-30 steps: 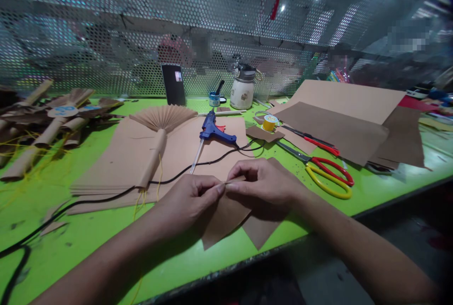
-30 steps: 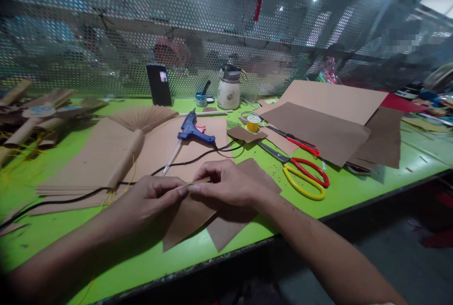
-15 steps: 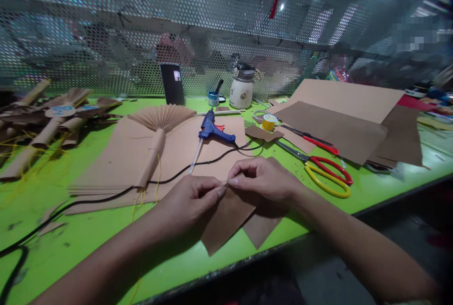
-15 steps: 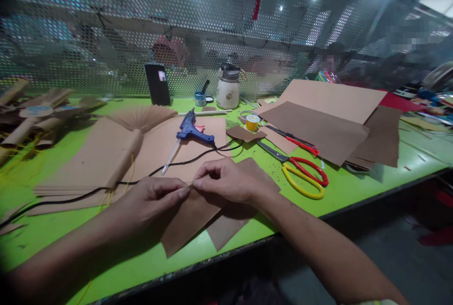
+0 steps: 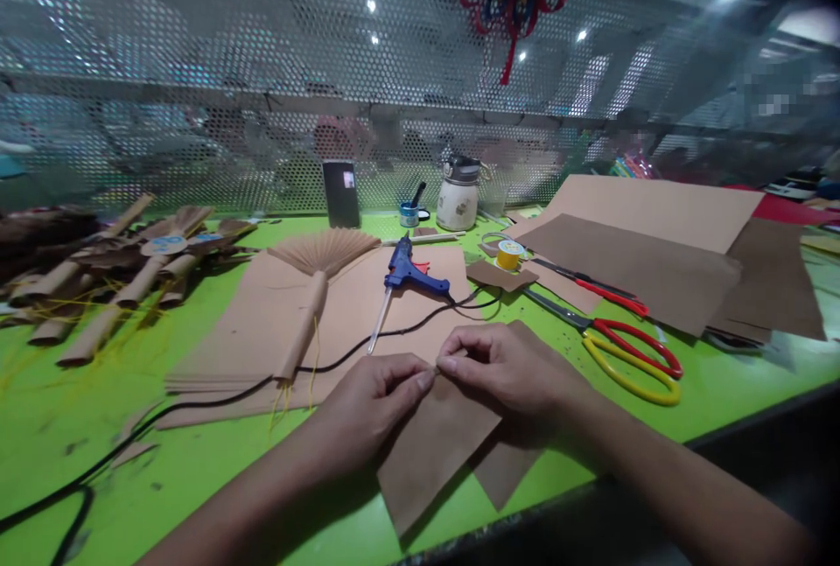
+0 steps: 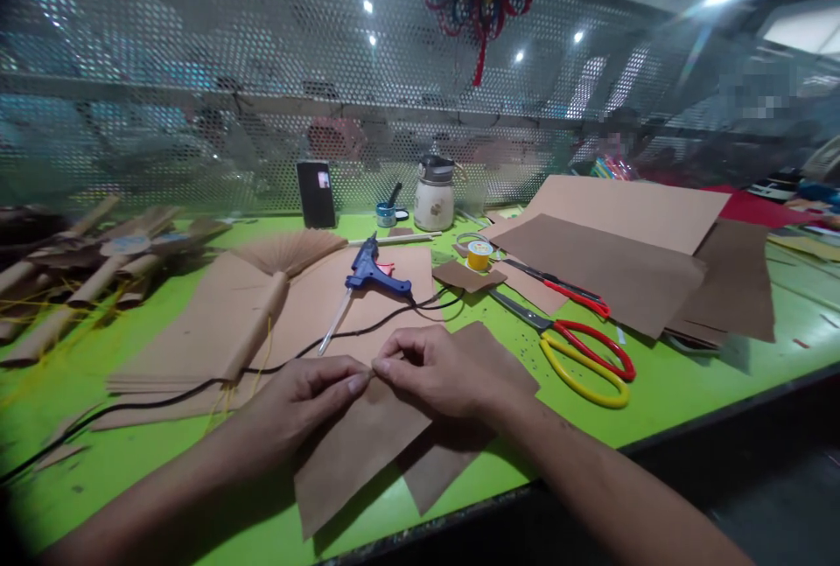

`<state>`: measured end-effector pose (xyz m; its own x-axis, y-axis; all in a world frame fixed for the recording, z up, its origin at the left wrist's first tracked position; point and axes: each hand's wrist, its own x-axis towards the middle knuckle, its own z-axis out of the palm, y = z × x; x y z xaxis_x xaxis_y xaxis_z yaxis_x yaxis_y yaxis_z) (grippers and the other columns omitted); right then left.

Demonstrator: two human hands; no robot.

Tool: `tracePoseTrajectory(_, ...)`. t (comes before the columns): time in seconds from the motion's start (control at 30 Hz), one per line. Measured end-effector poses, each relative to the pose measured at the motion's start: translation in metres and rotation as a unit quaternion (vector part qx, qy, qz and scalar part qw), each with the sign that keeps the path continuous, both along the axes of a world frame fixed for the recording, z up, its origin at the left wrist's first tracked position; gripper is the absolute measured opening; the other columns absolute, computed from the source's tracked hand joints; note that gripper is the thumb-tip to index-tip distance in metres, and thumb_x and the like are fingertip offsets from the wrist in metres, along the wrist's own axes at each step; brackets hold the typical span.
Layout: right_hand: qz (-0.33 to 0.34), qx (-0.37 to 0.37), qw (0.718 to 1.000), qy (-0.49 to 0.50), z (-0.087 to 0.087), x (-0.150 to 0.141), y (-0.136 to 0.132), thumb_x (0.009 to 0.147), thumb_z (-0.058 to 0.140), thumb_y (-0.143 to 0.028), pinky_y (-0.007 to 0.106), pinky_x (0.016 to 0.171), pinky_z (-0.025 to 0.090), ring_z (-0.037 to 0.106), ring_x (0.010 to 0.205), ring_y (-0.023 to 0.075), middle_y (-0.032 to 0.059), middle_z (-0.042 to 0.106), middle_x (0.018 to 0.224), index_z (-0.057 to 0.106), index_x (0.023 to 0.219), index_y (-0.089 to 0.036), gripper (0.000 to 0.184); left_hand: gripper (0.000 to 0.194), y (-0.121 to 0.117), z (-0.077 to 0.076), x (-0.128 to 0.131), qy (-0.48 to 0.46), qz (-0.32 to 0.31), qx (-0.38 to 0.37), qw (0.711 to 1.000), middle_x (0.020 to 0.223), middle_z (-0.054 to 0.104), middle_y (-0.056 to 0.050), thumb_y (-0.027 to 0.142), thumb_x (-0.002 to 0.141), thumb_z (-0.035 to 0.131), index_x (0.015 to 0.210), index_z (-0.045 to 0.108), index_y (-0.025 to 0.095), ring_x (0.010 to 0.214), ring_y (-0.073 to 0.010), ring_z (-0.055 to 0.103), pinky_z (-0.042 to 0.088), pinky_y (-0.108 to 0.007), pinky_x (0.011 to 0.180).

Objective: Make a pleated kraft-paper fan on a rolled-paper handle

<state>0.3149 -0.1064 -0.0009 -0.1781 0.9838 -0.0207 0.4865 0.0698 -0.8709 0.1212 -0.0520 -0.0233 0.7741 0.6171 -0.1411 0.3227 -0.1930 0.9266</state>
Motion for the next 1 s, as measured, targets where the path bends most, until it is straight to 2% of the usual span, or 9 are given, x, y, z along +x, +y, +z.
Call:
tracePoseTrajectory(0.2,0.009,0.024,0.999,-0.02,0.001,-0.001,-0.003,0.088,0.055,-0.026,0.019,0.059,0.039,0.049,0.065,0.0099,-0.0008,0.058,0.071,0.066,0.082,-0.012,0.019,0.037,0.002,-0.004,0.0,0.011,0.01,0.045,0.999,0.072,0.054,0.0,0.044,0.091,0.045,0.079,0.062,0.014,0.07,-0.0149,0.048,0.039,-0.025,0.064)
tracePoseTrajectory(0.37,0.01,0.028,0.999,-0.038,0.006,-0.003,-0.005,0.084,0.061,-0.027,0.019,0.06,0.04,0.054,0.067,0.011,0.0009,0.064,0.075,0.067,0.086,-0.012,0.016,0.038,-0.002,-0.002,0.0,0.013,0.018,0.059,0.998,0.074,0.058,-0.002,0.046,0.091,0.044,0.08,0.063,0.014,0.07,-0.0158,0.052,0.04,-0.026,0.063)
tracePoseTrajectory(0.57,-0.004,0.014,1.0,-0.027,0.008,-0.003,-0.004,0.083,0.06,-0.022,0.019,0.057,0.037,0.05,0.063,0.01,-0.0022,0.058,0.066,0.065,0.079,-0.014,0.01,0.038,-0.004,0.002,0.001,0.014,0.007,0.054,0.998,0.071,0.054,-0.001,0.045,0.092,0.043,0.077,0.06,0.015,0.067,-0.0149,0.05,0.039,-0.025,0.061)
tracePoseTrajectory(0.73,0.015,-0.003,0.999,0.049,-0.005,-0.001,-0.001,0.084,0.058,-0.023,0.02,0.052,0.031,0.042,0.057,0.0082,-0.0042,0.05,0.062,0.06,0.077,-0.014,0.011,0.036,-0.004,0.002,0.002,0.008,-0.006,0.049,0.999,0.074,0.055,-0.002,0.042,0.093,0.043,0.078,0.059,0.015,0.071,-0.0157,0.05,0.04,-0.027,0.066)
tracePoseTrajectory(0.9,0.034,-0.017,0.99,0.133,-0.025,0.003,0.003,0.085,0.058,-0.028,0.02,0.049,0.026,0.034,0.053,0.0072,-0.0063,0.042,0.058,0.056,0.076,-0.015,0.016,0.034,-0.003,0.002,0.001,0.004,-0.018,0.026,0.999,0.074,0.053,-0.001,0.043,0.093,0.043,0.078,0.056,0.016,0.069,-0.0142,0.048,0.039,-0.025,0.062)
tracePoseTrajectory(1.0,0.039,-0.014,0.988,0.152,-0.029,0.004,0.004,0.086,0.059,-0.03,0.02,0.049,0.025,0.032,0.052,0.0071,-0.0069,0.04,0.056,0.056,0.074,-0.015,0.019,0.034,-0.003,0.002,0.0,0.007,-0.017,0.021,1.0,0.073,0.051,0.0,0.044,0.091,0.045,0.078,0.057,0.015,0.068,-0.0138,0.046,0.038,-0.025,0.061)
